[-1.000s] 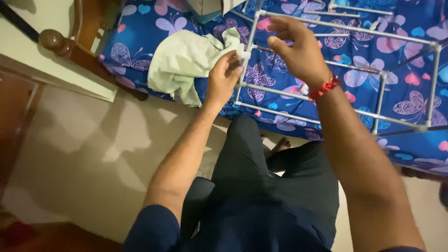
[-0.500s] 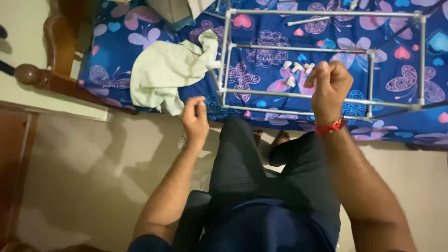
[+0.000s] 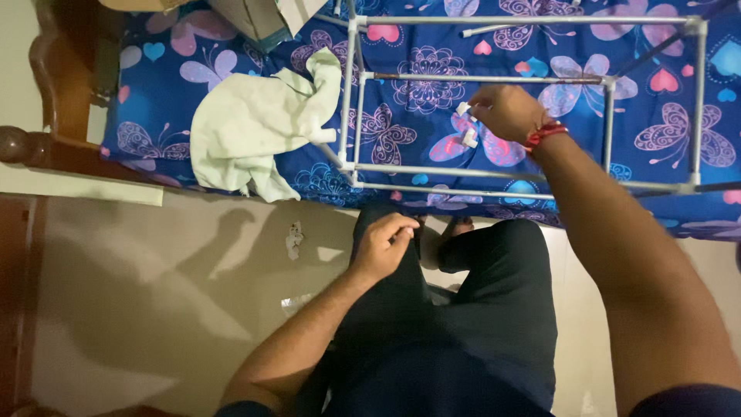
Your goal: The person unpacks metal poles and plastic connectors from a cardboard box and assembles them into a rectangular frame on a bed. They insert connectors into the pole ends and join the poles to form the frame structure.
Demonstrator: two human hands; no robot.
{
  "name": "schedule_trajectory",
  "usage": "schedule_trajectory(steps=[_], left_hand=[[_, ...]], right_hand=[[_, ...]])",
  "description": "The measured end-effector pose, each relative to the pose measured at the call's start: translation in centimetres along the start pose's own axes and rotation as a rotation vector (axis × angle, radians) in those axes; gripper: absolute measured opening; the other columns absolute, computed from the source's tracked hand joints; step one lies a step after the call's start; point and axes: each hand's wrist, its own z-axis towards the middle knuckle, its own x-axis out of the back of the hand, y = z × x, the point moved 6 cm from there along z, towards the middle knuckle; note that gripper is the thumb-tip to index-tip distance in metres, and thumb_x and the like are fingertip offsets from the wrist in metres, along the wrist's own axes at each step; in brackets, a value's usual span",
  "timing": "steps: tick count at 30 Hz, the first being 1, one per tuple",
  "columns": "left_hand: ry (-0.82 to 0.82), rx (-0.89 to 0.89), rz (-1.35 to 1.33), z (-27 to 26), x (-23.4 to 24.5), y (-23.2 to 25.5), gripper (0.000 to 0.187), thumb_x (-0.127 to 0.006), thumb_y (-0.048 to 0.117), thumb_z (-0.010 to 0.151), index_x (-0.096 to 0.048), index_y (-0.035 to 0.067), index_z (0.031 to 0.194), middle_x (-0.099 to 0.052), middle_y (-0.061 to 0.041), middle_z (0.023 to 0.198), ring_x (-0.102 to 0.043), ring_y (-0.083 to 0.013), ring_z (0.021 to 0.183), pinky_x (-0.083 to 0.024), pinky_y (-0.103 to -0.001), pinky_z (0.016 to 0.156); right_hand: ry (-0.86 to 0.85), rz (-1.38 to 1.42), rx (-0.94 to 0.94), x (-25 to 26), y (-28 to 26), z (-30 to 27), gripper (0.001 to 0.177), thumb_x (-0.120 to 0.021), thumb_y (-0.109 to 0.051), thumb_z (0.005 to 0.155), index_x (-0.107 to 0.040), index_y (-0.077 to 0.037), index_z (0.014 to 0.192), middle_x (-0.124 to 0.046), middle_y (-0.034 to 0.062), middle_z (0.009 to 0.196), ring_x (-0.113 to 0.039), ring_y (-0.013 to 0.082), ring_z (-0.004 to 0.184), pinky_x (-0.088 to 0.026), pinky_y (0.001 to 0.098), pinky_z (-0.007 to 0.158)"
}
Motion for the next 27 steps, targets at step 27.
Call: schedule_trajectory(steps=[27], left_hand=[[0.101, 0.266, 0.007, -1.6, 6.0, -9.5, 0.012, -0.064, 0.003, 0.098, -0.071, 0.003, 0.108, -0.073, -0.007, 0.092, -0.069, -0.0131, 0.085, -0.056, -0.029, 0.078]], right_hand=[[-0.368, 0.286, 0.007, 0.1, -1.2, 2.6, 0.027, -0.067, -0.02, 0.097, -0.072, -0.003, 0.117, -0.076, 0.0116, 0.103, -0.07, 0.0191, 0.096, -0.056, 0.0347, 0.086]])
